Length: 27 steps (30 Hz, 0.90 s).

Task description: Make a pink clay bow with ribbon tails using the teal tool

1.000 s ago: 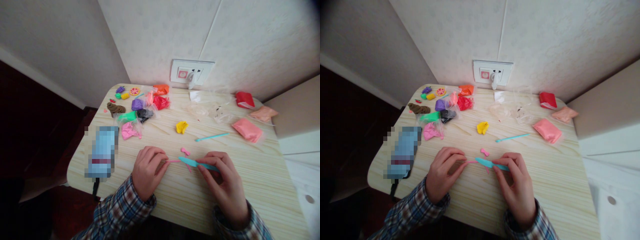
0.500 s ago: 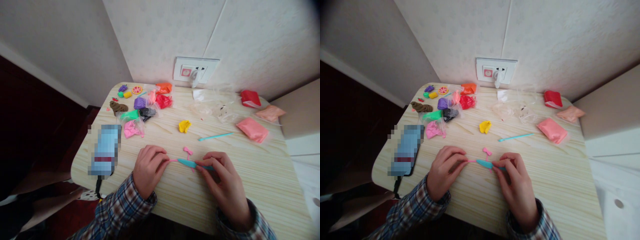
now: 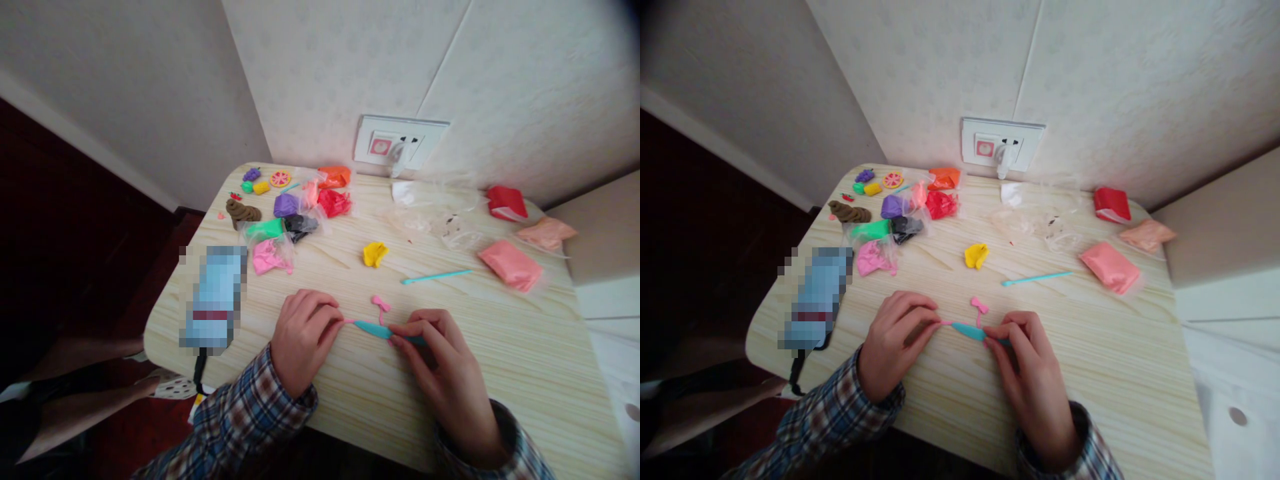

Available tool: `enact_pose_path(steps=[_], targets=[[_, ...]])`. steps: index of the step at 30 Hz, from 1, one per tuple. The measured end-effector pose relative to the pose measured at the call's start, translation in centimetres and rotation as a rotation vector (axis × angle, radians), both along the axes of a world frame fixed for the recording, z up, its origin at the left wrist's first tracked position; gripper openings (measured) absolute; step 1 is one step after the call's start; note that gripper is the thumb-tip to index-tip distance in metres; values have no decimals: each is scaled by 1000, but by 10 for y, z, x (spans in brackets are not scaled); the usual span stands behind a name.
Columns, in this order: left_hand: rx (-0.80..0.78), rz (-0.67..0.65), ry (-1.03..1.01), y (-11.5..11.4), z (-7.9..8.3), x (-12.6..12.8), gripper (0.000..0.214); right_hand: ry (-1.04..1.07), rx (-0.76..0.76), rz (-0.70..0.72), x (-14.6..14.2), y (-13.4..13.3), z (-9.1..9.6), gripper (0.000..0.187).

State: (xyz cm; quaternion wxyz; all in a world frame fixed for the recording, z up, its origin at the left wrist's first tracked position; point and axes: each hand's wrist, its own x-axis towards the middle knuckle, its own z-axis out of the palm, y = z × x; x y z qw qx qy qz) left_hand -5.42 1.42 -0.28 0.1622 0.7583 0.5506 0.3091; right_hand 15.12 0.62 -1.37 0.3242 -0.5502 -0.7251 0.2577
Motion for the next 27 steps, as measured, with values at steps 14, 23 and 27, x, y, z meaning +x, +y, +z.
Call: enact_pose_path(steps=[14,23,27], targets=[[-6,28,-70,1,1,0,4,37,-38,23,-5,2,1,9],[-8,69,-123,1,2,-1,8,39,-17,50,-11,4,2,9],[-3,72,-135,1,2,-1,9,-6,27,57,-11,4,1,6]])
